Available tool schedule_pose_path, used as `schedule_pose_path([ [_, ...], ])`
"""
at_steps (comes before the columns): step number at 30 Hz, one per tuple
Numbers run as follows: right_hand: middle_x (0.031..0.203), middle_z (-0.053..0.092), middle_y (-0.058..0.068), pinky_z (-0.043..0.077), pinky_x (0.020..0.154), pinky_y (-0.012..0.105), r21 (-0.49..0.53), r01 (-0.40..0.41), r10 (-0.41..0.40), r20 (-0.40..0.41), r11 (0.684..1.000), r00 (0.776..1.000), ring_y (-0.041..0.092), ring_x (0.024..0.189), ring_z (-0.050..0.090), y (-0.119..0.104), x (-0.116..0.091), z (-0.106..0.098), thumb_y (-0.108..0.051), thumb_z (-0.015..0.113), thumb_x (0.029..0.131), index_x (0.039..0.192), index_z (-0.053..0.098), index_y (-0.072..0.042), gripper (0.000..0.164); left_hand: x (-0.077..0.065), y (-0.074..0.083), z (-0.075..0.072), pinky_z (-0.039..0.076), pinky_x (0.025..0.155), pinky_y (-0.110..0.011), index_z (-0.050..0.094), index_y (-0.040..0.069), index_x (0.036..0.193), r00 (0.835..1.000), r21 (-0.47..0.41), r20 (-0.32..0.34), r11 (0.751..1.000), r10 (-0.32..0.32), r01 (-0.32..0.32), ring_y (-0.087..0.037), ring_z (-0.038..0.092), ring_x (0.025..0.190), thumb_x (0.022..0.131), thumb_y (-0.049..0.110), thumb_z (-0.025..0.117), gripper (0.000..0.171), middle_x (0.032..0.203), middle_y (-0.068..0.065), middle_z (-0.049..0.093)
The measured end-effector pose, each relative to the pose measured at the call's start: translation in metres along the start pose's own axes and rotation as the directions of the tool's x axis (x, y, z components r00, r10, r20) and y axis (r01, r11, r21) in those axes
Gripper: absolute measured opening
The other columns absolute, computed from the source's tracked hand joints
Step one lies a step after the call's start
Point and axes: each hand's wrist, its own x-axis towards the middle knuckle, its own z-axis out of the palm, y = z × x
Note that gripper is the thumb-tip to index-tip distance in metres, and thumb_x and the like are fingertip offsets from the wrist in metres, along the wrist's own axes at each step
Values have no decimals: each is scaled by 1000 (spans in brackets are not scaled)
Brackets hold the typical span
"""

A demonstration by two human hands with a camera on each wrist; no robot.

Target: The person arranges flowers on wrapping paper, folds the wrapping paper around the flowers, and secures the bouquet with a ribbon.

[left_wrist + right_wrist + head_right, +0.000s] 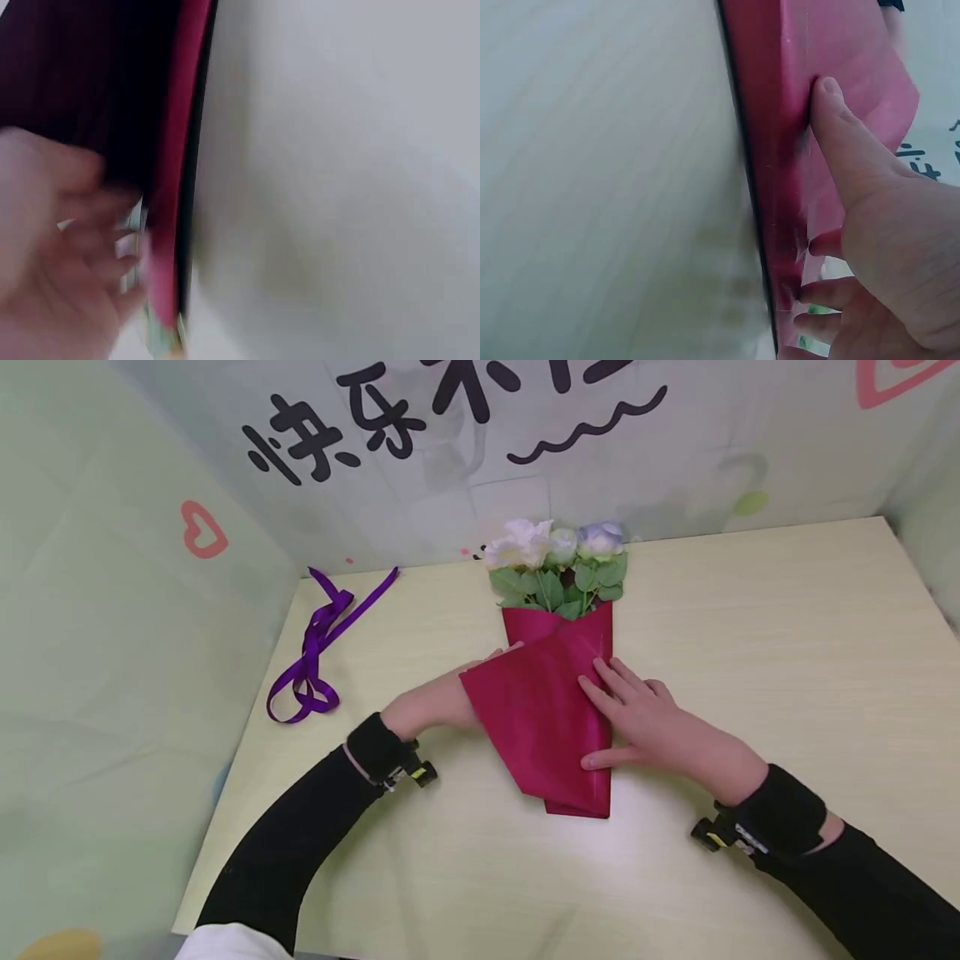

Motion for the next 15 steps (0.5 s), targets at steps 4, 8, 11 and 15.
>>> schedule_pose_path([
  [4, 176, 18, 33, 35, 111, 78, -23, 20, -20, 5, 1000, 1000, 57, 161, 13, -2, 5, 3, -69, 84, 86, 169, 35, 1, 119, -14, -22, -16, 53, 99, -32, 76, 6, 134, 970, -455, -142, 884, -195, 111, -23, 68, 115, 116, 35, 53, 41, 124, -9, 74],
  [8, 176, 19, 33, 33, 114, 78, -35, 38, -38, 9, 999, 999, 57, 161, 13, -4, 9, 4, -69, 83, 85, 168, 35, 1, 119, -17, -30, -23, 54, 82, -32, 81, 6, 113, 938, -597, -121, 779, -324, 192, -20, 67, 91, 115, 46, 52, 50, 103, -6, 75],
  [11, 176, 16, 33, 32, 115, 77, -41, 44, -43, 12, 998, 999, 56, 162, 12, -5, 11, 5, -70, 83, 84, 169, 34, 1, 121, -18, -34, -20, 47, 69, -28, 81, 8, 101, 946, -477, -101, 849, -309, 226, -14, 58, 73, 109, 33, 69, 29, 84, -3, 71],
  [15, 177, 12, 34, 29, 117, 77, -54, 23, -21, 31, 998, 999, 57, 162, 9, -3, 16, 4, -74, 85, 81, 169, 28, 4, 131, -18, -38, -14, 40, 62, -27, 79, 9, 90, 950, -352, -93, 902, -298, 248, -11, 48, 61, 103, 19, 77, 17, 69, 2, 63],
])
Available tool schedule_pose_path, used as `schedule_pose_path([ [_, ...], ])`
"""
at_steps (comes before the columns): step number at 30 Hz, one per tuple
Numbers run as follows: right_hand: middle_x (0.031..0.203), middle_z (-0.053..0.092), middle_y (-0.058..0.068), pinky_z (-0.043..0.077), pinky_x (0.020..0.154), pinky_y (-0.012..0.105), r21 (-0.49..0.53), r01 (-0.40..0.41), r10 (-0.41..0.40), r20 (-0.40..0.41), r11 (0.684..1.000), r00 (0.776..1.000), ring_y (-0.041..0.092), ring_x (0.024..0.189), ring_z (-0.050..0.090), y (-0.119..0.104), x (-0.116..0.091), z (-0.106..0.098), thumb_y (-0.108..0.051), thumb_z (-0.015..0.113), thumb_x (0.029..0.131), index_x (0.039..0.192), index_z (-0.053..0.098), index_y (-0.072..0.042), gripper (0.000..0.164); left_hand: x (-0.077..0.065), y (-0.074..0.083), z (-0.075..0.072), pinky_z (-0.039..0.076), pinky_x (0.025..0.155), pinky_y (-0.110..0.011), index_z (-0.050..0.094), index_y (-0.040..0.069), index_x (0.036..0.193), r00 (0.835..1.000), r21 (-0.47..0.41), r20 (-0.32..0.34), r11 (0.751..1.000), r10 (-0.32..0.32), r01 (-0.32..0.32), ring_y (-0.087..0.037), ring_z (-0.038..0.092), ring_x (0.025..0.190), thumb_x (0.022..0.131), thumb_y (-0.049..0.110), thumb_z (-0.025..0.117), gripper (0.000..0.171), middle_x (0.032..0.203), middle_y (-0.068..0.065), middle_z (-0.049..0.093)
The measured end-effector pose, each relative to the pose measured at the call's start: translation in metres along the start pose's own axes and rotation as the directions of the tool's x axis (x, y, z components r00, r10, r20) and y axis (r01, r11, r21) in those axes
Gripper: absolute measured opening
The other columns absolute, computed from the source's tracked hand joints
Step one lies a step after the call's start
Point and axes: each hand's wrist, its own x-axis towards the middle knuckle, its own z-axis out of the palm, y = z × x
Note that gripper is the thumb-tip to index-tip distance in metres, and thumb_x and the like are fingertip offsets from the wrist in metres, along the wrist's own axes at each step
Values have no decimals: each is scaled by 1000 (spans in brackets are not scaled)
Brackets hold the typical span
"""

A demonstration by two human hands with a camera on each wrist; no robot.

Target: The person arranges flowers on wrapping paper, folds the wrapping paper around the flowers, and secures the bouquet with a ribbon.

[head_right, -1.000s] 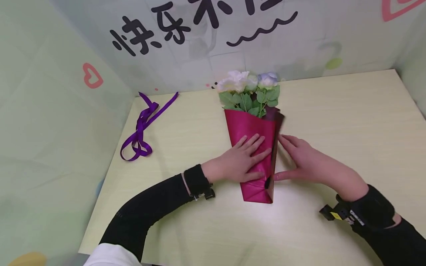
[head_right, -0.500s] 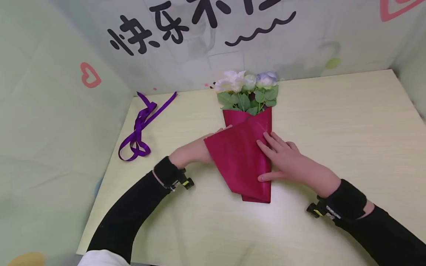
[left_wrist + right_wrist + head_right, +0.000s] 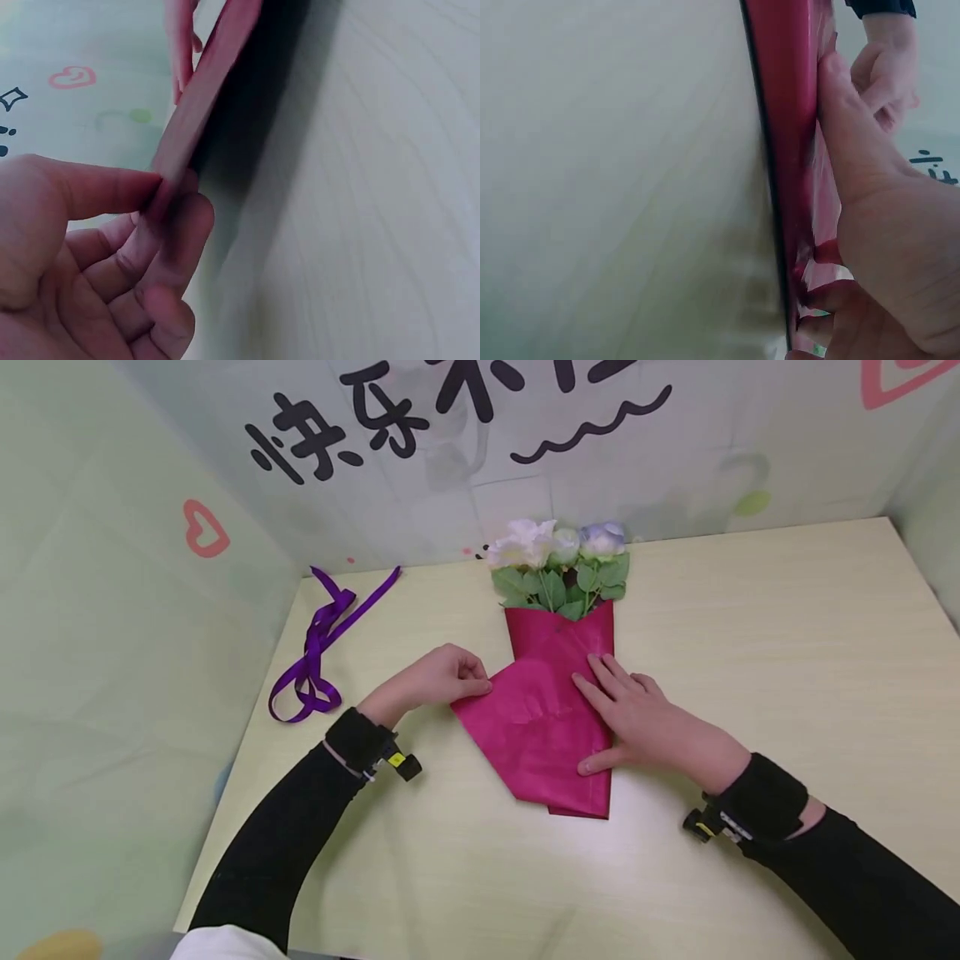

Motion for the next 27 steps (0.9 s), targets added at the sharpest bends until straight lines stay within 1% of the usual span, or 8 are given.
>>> schedule_pose_path([
  [6, 178, 6, 34, 21, 123, 76, -47, -38, 40, 48, 998, 998, 55, 164, 3, 9, 12, -5, -83, 84, 73, 170, 14, 10, 152, -2, -2, 1, 41, 62, -27, 78, 10, 87, 1000, 116, 14, 993, -1, -1, -10, 49, 59, 104, 19, 77, 19, 66, 3, 62],
  [11, 177, 5, 36, 19, 125, 76, -83, -59, 66, 75, 995, 995, 57, 163, 3, 13, 15, -4, -87, 81, 72, 168, 11, 14, 157, 1, 1, 2, 42, 65, -28, 77, 10, 88, 1000, 205, 5, 979, 5, -6, -12, 50, 62, 105, 23, 75, 21, 67, 3, 61],
  [16, 178, 1, 34, 14, 126, 76, -74, -88, 93, 73, 993, 993, 56, 164, 0, 13, 16, 1, -89, 79, 72, 169, 8, 13, 157, -1, 9, 11, 47, 67, -30, 74, 8, 93, 995, 361, -95, 932, 11, 24, -17, 57, 68, 106, 22, 73, 20, 74, -1, 63],
  [19, 178, 0, 33, 14, 125, 78, -78, -105, 111, 70, 991, 991, 56, 164, 0, 10, 17, 2, -91, 78, 72, 169, 7, 13, 159, -4, 22, 25, 54, 79, -35, 72, 5, 103, 972, 534, -187, 845, 141, -20, -23, 64, 84, 105, 22, 72, 17, 89, -6, 68],
  [21, 178, 1, 34, 15, 125, 78, -87, -112, 117, 64, 990, 991, 56, 164, 1, 8, 17, 3, -91, 77, 72, 169, 8, 14, 158, -8, 36, 38, 56, 91, -38, 72, 4, 114, 948, 624, -181, 776, 262, -96, -26, 67, 100, 105, 23, 72, 21, 105, -9, 70],
  [23, 178, 1, 34, 15, 124, 79, -100, -120, 127, 63, 988, 990, 56, 164, 1, 5, 17, 3, -92, 77, 72, 168, 7, 14, 159, -14, 49, 52, 52, 109, -40, 71, 2, 128, 924, 708, -86, 676, 373, -206, -29, 65, 121, 105, 30, 72, 36, 126, -14, 70],
  [24, 178, 2, 35, 16, 124, 79, -107, -124, 131, 61, 986, 989, 56, 164, 1, 3, 17, 3, -91, 77, 73, 168, 8, 14, 157, -16, 55, 59, 48, 116, -40, 69, 0, 136, 919, 728, -16, 635, 394, -260, -31, 62, 132, 105, 35, 71, 46, 138, -17, 68],
  [27, 177, 3, 36, 17, 123, 79, -130, -136, 146, 63, 982, 987, 56, 163, 2, -2, 16, 4, -90, 76, 75, 168, 8, 15, 156, -24, 67, 79, 32, 130, -42, 49, -3, 160, 920, 765, 187, 537, 345, -357, -36, 39, 159, 104, 55, 67, 82, 168, -21, 45],
])
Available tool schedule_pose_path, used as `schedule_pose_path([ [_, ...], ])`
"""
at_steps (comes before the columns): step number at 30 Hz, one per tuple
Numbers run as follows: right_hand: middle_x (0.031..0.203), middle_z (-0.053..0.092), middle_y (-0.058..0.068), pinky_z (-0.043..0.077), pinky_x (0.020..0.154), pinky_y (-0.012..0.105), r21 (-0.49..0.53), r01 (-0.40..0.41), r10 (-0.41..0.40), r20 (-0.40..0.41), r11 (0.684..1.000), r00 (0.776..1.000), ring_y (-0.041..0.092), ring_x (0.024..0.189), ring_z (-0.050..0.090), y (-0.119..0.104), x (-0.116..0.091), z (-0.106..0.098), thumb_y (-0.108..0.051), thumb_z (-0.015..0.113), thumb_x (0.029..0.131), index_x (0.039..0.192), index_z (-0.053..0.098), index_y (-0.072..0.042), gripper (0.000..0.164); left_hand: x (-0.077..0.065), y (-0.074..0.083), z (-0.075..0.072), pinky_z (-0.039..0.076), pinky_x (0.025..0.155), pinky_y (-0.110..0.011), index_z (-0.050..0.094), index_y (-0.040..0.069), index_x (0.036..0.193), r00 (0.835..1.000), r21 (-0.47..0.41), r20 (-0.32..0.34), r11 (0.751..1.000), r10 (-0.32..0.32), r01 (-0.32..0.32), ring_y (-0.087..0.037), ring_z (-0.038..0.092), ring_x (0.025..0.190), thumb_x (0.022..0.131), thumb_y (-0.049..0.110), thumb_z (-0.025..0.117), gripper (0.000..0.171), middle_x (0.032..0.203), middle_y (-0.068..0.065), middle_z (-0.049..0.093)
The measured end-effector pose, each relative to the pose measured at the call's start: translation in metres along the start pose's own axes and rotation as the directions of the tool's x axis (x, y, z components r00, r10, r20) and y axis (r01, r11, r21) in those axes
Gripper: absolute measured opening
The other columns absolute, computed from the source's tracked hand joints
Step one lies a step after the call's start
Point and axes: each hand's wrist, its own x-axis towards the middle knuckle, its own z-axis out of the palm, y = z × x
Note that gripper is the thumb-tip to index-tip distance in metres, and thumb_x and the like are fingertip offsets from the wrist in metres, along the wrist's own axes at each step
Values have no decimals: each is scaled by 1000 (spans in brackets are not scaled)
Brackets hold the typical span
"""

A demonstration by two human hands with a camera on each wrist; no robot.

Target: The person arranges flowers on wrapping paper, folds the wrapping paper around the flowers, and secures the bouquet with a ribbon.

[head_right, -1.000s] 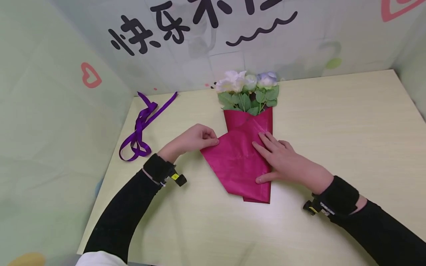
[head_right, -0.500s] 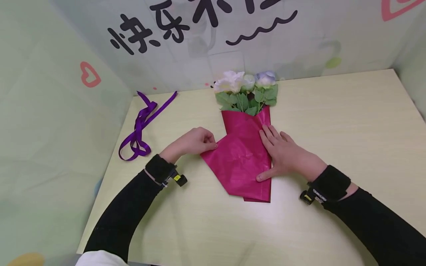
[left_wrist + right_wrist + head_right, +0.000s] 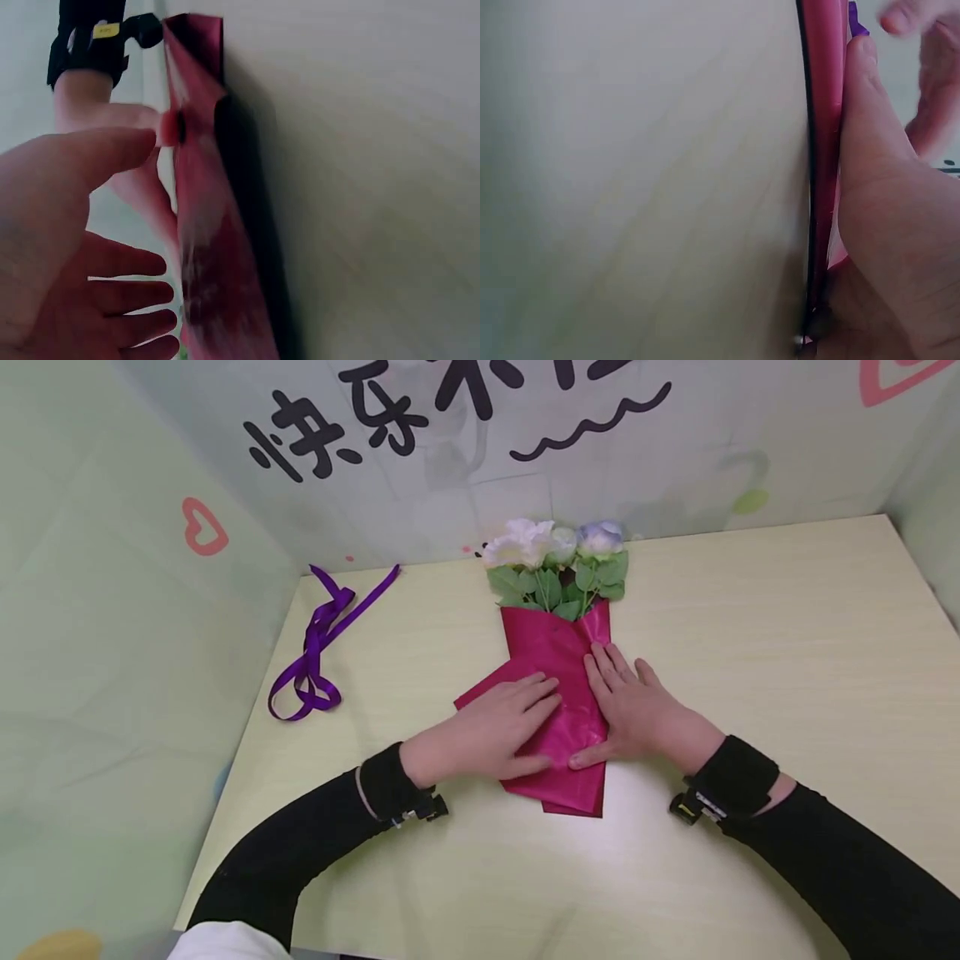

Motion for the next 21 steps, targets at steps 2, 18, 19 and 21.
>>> schedule_pose_path([
  [2, 177, 3, 36, 19, 123, 80, -12, -4, 4, 10, 1000, 1000, 57, 163, 2, -4, -2, -1, -91, 75, 75, 168, 9, 15, 156, 0, 9, 4, 23, 134, -44, 32, -3, 169, 993, 47, 115, 999, 14, -19, -38, 21, 167, 102, 67, 62, 101, 178, -21, 26],
  [18, 178, 13, 31, 32, 117, 75, -28, -84, 82, -51, 996, 995, 54, 163, 13, 29, 27, -13, -65, 50, 110, 169, 16, 10, 102, -2, 14, 2, 20, 135, -45, 23, 4, 174, 959, 19, 281, 1000, -22, 18, -33, 16, 169, 91, 79, 69, 121, 182, -16, 15],
  [19, 178, 13, 31, 32, 116, 75, -25, -91, 90, -54, 995, 994, 53, 164, 13, 33, 30, -15, -65, 50, 110, 169, 16, 10, 101, -2, 14, 2, 19, 135, -45, 23, 4, 174, 959, 19, 283, 1000, -23, 18, -33, 15, 169, 91, 80, 70, 121, 182, -16, 15],
  [21, 178, 12, 31, 31, 117, 75, -20, -109, 108, -54, 994, 993, 53, 164, 12, 39, 34, -18, -65, 49, 111, 169, 16, 10, 101, -2, 14, 2, 19, 135, -45, 23, 4, 174, 959, 22, 284, 1000, -22, 16, -33, 16, 169, 90, 80, 70, 122, 182, -16, 15],
])
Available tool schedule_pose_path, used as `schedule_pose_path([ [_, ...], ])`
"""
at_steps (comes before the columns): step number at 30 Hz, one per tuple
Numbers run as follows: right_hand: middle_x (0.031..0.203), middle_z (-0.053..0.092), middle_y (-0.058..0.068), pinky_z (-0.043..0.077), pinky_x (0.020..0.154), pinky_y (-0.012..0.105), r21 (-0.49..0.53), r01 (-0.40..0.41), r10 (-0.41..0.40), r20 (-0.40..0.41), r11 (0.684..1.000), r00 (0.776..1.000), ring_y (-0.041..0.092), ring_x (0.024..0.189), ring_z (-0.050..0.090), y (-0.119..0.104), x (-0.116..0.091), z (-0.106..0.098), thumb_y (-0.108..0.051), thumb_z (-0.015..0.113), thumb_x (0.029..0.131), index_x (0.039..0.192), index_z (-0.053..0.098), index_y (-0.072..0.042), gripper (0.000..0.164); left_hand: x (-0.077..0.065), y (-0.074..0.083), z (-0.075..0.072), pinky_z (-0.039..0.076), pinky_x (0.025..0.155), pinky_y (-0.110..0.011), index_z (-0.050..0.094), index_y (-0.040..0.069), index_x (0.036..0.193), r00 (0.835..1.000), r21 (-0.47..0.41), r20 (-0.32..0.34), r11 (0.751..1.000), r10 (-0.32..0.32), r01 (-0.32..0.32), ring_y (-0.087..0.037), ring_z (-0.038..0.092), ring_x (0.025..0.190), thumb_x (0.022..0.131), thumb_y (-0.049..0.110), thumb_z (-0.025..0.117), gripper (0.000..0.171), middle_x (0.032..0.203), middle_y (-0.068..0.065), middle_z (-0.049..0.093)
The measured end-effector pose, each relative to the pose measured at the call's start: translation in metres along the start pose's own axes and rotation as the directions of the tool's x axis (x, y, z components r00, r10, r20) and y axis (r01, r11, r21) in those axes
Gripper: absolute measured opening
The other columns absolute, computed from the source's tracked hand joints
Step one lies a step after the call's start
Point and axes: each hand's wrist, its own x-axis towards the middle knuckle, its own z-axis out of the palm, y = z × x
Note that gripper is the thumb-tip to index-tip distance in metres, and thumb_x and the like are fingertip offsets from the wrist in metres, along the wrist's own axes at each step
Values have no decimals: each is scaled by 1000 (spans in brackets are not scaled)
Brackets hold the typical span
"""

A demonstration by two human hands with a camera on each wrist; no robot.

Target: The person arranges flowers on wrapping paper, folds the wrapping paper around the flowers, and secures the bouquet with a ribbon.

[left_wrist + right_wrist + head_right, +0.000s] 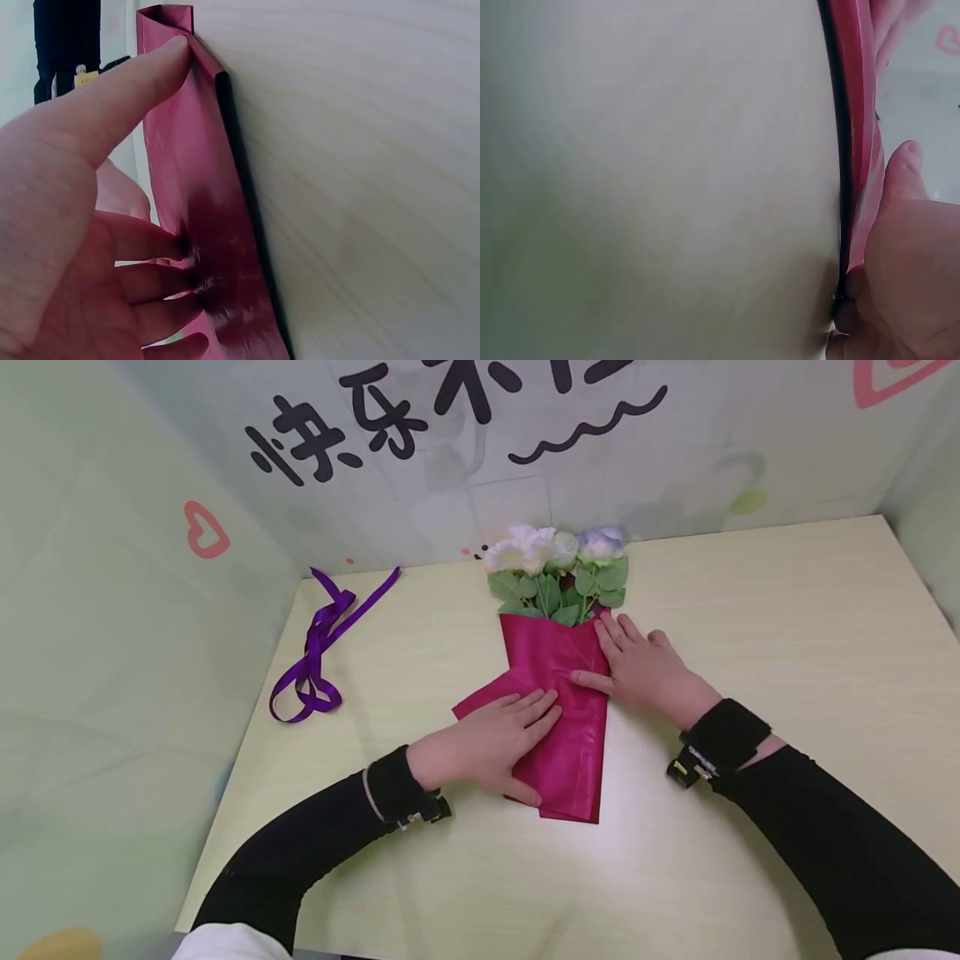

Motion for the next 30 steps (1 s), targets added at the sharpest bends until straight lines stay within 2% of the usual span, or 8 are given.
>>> schedule_pose_path([
  [5, 178, 13, 31, 31, 117, 77, -15, -30, 30, 2, 999, 1000, 53, 164, 13, 12, 10, -5, -63, 50, 111, 170, 15, 8, 99, 1, 0, 0, 19, 135, -44, 21, 3, 174, 1000, 4, 2, 1000, 7, -7, -34, 16, 168, 90, 79, 70, 123, 182, -17, 15],
  [9, 177, 13, 33, 31, 117, 78, -24, -18, 17, -9, 1000, 1000, 54, 163, 13, 14, 10, -2, -60, 54, 110, 169, 15, 11, 100, 2, -1, -1, 19, 135, -45, 22, 3, 174, 1000, 3, -6, 1000, 7, -7, -34, 17, 168, 91, 79, 69, 122, 182, -17, 16],
  [17, 177, 10, 35, 21, 121, 81, -1, 78, -78, 27, 997, 997, 56, 162, 12, -3, -22, 9, -60, 63, 106, 168, 15, 14, 107, 5, 3, -1, 19, 135, -47, 23, 1, 173, 1000, 17, 2, 1000, 4, -4, -36, 15, 168, 95, 79, 62, 117, 181, -20, 16],
  [24, 177, 9, 34, 20, 121, 81, 22, 146, -147, 60, 989, 987, 56, 163, 11, -13, -48, 11, -79, 73, 89, 167, 16, 14, 134, 6, 9, -4, 17, 135, -46, 21, -1, 172, 1000, 52, 20, 999, -6, 5, -39, 13, 168, 97, 78, 59, 116, 181, -23, 14],
  [27, 178, 8, 33, 20, 122, 81, 19, 154, -155, 64, 988, 986, 55, 163, 9, -14, -53, 12, -84, 72, 85, 168, 15, 14, 140, 5, 15, -4, 15, 135, -46, 22, 0, 173, 1000, 80, 0, 997, 22, -22, -36, 13, 169, 98, 77, 58, 113, 181, -20, 15],
  [30, 178, 10, 33, 21, 122, 80, -4, 160, -159, 62, 987, 985, 55, 163, 10, -14, -54, 12, -83, 73, 84, 168, 18, 13, 139, 4, 24, -4, 12, 136, -44, 22, 4, 174, 995, 91, -6, 991, 100, -99, -32, 11, 169, 99, 77, 57, 110, 182, -15, 15],
])
